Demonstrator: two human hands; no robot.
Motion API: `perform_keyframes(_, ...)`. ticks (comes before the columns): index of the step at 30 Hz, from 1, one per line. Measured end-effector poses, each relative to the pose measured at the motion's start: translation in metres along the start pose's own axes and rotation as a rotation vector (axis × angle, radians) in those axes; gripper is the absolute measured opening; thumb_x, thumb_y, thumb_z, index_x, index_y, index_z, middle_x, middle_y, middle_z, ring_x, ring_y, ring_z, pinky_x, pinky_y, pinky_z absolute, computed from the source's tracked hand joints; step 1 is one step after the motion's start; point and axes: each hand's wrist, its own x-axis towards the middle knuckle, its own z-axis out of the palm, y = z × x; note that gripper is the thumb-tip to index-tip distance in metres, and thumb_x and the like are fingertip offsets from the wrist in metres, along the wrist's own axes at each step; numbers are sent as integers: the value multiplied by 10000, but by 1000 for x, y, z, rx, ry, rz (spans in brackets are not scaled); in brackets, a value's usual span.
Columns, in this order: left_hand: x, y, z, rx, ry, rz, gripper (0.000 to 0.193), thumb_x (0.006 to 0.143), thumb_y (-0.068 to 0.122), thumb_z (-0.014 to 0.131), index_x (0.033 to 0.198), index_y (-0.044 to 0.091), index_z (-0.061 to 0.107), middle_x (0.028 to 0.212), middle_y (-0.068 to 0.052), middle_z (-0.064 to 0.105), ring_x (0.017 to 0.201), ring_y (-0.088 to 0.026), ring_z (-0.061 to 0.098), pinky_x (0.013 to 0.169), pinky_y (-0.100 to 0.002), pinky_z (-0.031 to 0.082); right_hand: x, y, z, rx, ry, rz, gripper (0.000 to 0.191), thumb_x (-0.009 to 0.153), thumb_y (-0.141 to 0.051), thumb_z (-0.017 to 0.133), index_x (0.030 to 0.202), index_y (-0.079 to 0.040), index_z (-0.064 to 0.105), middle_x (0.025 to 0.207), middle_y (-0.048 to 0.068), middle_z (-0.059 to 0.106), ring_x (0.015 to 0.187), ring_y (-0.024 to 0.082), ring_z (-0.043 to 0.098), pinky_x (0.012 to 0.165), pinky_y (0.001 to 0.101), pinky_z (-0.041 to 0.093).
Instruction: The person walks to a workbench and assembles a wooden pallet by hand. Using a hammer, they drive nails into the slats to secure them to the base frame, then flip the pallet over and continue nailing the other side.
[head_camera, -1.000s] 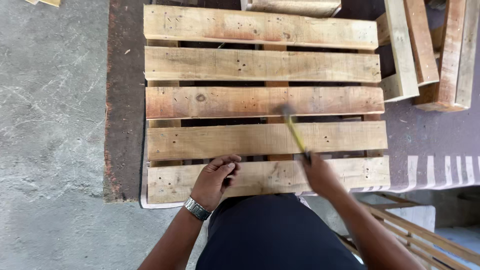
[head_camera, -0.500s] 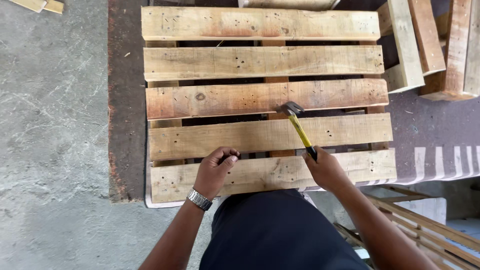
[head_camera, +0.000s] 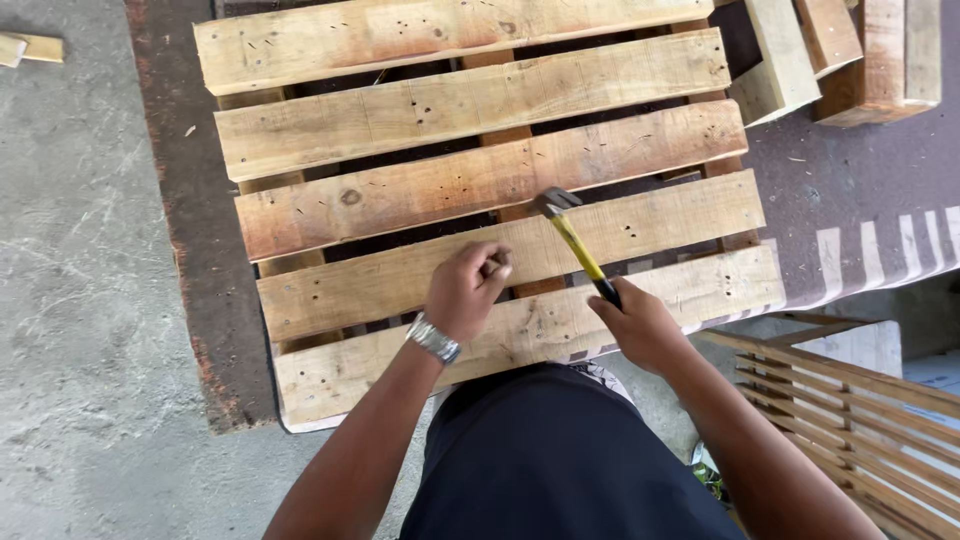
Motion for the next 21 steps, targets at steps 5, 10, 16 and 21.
perform_keyframes(5,35,-3,37,181,21,142,124,954,219,718,1032,139,770,954,-40,760,767,-201,727,679,-329,589,-40,47,-10,255,-16,125,319,975,-363,610,924,-52,561,622,48,536,534,152,513,504,363,448)
perform_keyframes(10,61,-9,56,255,89,261,92,934,194,729,996,138,769,948,-34,765,832,-235,730,715,-361,583,-65,30,-20,338,66,96,302,980,-346,619,925,-52,579,604,44,504,527,132,482,489,347,424)
perform_keyframes(16,68,-16,65,303,173,295,79,928,195,746,988,154,775,922,-17,756,816,-230,731,690,-363,586,-90,18,-42,279,231,-104,248,978,-308,611,944,-65,573,611,36,561,562,124,520,526,327,460)
perform_keyframes(21,67,-20,68,367,118,329,70,914,203,758,966,158,774,926,-3,756,801,-212,729,689,-353,592,-81,17,-39,235,272,-142,265,1007,-309,595,933,-63,530,622,72,552,560,164,505,524,373,443)
